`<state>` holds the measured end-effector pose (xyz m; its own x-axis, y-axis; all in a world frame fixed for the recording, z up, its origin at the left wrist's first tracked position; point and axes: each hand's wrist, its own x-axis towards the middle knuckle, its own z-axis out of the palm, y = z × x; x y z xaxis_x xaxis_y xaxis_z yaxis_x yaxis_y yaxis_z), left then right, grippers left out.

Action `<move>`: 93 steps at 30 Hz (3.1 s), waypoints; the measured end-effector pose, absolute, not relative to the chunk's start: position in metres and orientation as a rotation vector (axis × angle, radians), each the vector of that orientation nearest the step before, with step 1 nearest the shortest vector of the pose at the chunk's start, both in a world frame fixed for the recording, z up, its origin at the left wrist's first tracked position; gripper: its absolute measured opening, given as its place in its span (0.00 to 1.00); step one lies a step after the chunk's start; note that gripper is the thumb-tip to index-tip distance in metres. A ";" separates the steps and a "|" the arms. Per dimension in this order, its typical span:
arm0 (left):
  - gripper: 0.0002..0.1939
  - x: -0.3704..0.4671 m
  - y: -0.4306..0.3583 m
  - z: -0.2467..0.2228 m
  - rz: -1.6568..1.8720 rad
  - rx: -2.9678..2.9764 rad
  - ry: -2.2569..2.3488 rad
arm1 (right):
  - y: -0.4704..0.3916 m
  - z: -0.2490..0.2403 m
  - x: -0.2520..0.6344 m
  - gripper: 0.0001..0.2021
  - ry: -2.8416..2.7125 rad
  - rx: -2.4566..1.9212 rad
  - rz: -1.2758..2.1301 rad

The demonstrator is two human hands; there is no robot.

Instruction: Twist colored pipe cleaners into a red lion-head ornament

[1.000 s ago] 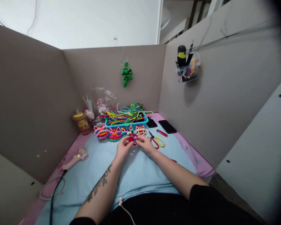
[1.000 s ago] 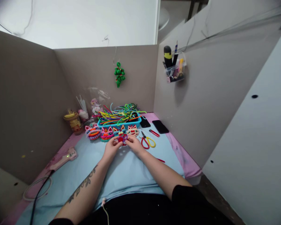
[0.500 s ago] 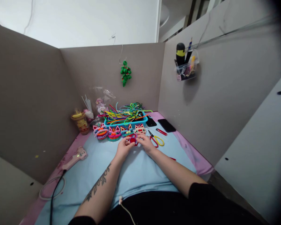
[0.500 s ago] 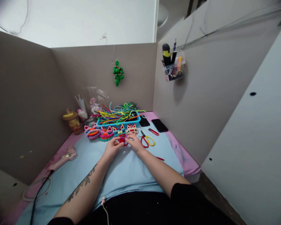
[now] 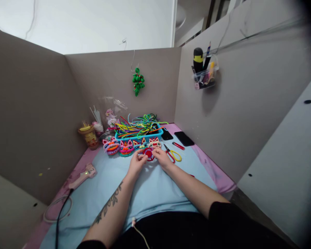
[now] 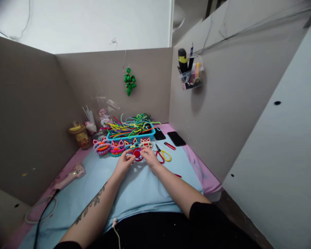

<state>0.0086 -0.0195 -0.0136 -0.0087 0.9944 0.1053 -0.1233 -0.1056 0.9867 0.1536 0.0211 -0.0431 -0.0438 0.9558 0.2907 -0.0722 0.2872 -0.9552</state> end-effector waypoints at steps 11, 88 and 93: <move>0.31 0.009 -0.019 -0.020 1.363 1.185 1.096 | 0.016 -0.036 0.156 0.09 -1.440 -0.950 0.843; 0.34 0.004 -0.015 -0.017 1.409 0.792 0.983 | -0.008 -0.030 0.155 0.12 -2.179 -0.696 -0.010; 0.34 0.005 -0.014 -0.019 1.420 0.784 0.975 | -0.009 -0.031 0.153 0.09 -2.195 -0.590 -0.078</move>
<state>0.0053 -0.0143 -0.0188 -0.0904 0.9927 -0.0793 -0.4308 0.0328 0.9018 0.1527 -0.0091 -0.0311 -0.5356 0.3865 0.7508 0.4387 0.8871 -0.1436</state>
